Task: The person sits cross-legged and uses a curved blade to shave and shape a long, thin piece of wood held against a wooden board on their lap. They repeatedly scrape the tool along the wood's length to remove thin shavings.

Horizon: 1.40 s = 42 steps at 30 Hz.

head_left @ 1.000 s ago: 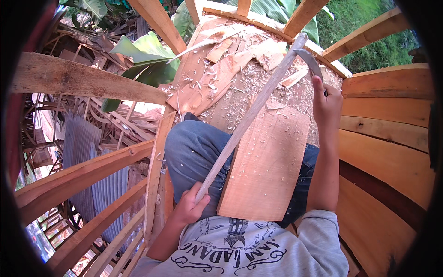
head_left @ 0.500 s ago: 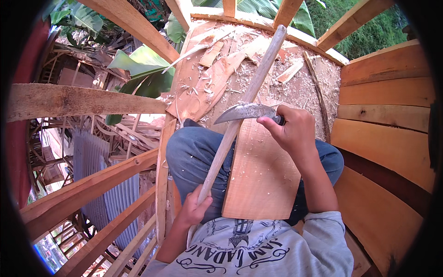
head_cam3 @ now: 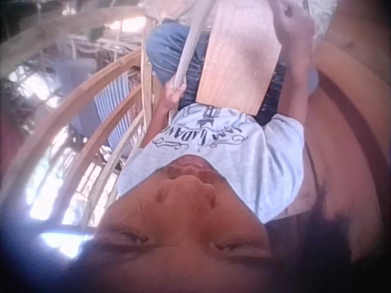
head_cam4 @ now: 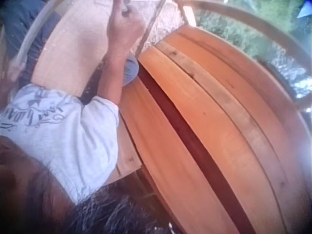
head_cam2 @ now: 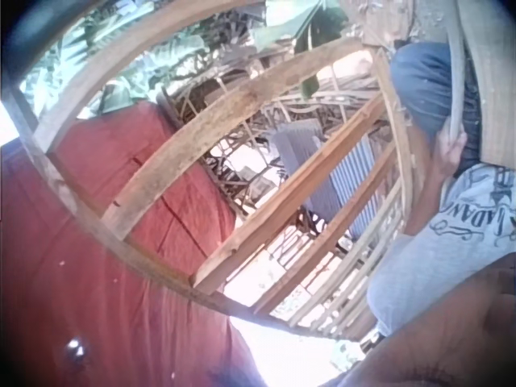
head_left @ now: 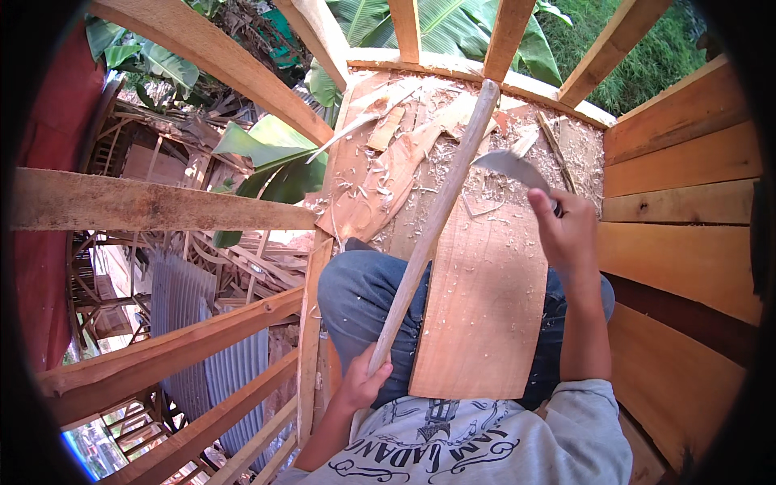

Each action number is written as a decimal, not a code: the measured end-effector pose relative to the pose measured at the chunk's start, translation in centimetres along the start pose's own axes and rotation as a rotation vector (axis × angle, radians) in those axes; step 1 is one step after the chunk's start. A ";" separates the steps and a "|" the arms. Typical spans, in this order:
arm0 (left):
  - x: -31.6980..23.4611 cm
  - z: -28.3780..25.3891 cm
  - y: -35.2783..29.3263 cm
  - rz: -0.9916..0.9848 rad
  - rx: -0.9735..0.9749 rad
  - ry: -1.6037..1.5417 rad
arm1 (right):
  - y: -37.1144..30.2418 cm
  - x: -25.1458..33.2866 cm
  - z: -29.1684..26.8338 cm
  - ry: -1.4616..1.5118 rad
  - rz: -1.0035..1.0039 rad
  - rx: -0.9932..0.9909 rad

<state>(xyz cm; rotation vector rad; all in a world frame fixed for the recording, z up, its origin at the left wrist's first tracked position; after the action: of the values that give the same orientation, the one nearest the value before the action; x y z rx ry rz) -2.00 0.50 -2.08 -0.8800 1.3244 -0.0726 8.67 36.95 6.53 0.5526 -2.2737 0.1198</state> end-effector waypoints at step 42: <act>-2.1 2.5 -0.8 0.198 -0.311 0.423 | 1.5 0.0 1.8 -0.488 -0.186 0.034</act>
<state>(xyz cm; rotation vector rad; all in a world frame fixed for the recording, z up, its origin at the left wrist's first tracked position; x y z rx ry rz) -0.13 2.33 -0.01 -1.0249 1.8480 0.1116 6.85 37.82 5.36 0.8858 -2.6757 -0.0789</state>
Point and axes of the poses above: each hand's wrist, its own y-axis towards the middle knuckle, its own z-axis out of the palm, x = y × z, the point moved 5 cm from there along y, towards the middle knuckle, and after that the axes turned 5 degrees about -x, right-handed, at the moved point
